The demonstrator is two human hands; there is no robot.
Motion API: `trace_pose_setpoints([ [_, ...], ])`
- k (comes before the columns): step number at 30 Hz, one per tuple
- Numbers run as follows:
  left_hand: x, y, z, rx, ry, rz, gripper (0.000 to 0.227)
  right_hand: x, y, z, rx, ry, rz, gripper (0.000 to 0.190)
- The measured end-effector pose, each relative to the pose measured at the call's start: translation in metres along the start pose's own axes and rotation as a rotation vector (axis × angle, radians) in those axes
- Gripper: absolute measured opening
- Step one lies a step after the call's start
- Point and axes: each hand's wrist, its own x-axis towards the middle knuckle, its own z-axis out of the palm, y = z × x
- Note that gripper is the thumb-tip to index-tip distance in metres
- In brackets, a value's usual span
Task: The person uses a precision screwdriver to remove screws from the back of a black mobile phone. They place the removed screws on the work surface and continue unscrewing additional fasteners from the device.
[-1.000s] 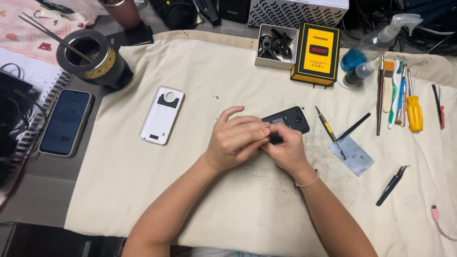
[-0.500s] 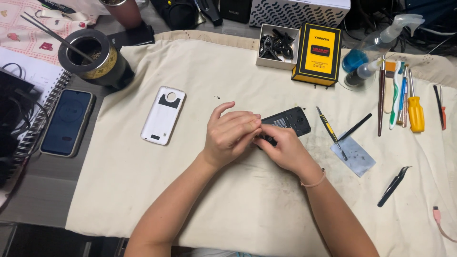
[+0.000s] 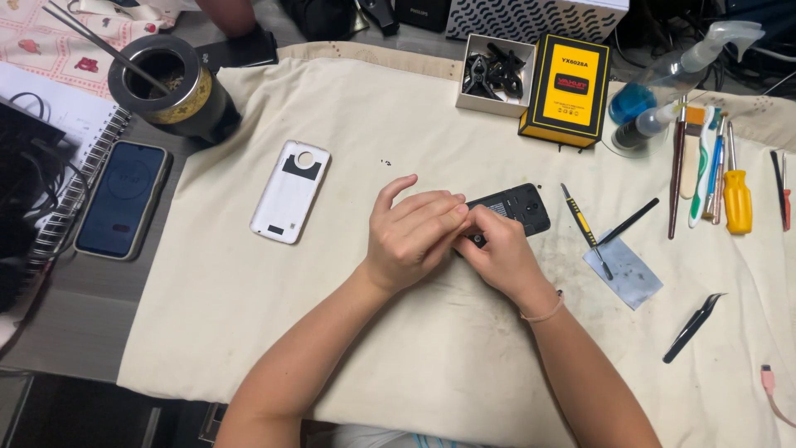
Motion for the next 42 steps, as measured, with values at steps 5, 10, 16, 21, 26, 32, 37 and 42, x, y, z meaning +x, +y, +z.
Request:
trace_pose_setpoints([
  [5,-0.003,0.005,0.003,0.079,0.024,0.029,0.010,-0.007,0.016,0.014,-0.051,0.156,-0.031,0.026],
  [10,0.000,0.005,0.002,0.044,0.030,0.015,0.009,0.013,-0.044,-0.012,0.054,-0.015,-0.139,0.011],
  [16,-0.018,-0.024,-0.004,-0.135,-0.089,-0.199,0.062,0.007,-0.015,-0.009,0.201,0.072,-0.036,0.011],
  [21,-0.035,-0.084,-0.032,0.023,-0.031,-0.524,0.031,0.017,0.002,0.011,0.444,0.287,0.169,0.015],
  [26,-0.033,-0.098,-0.028,-0.174,0.115,-0.871,0.030,0.060,-0.017,0.049,0.553,0.165,0.299,0.015],
  [32,-0.031,-0.104,-0.025,-0.239,0.199,-0.980,0.031,0.067,-0.016,0.072,0.375,0.006,0.335,0.008],
  [37,-0.033,-0.105,-0.023,-0.217,0.190,-0.936,0.038,0.065,-0.022,0.070,0.386,0.028,0.347,0.007],
  [42,-0.032,-0.104,-0.024,-0.234,0.187,-0.932,0.038,0.064,-0.024,0.072,0.389,0.019,0.309,0.009],
])
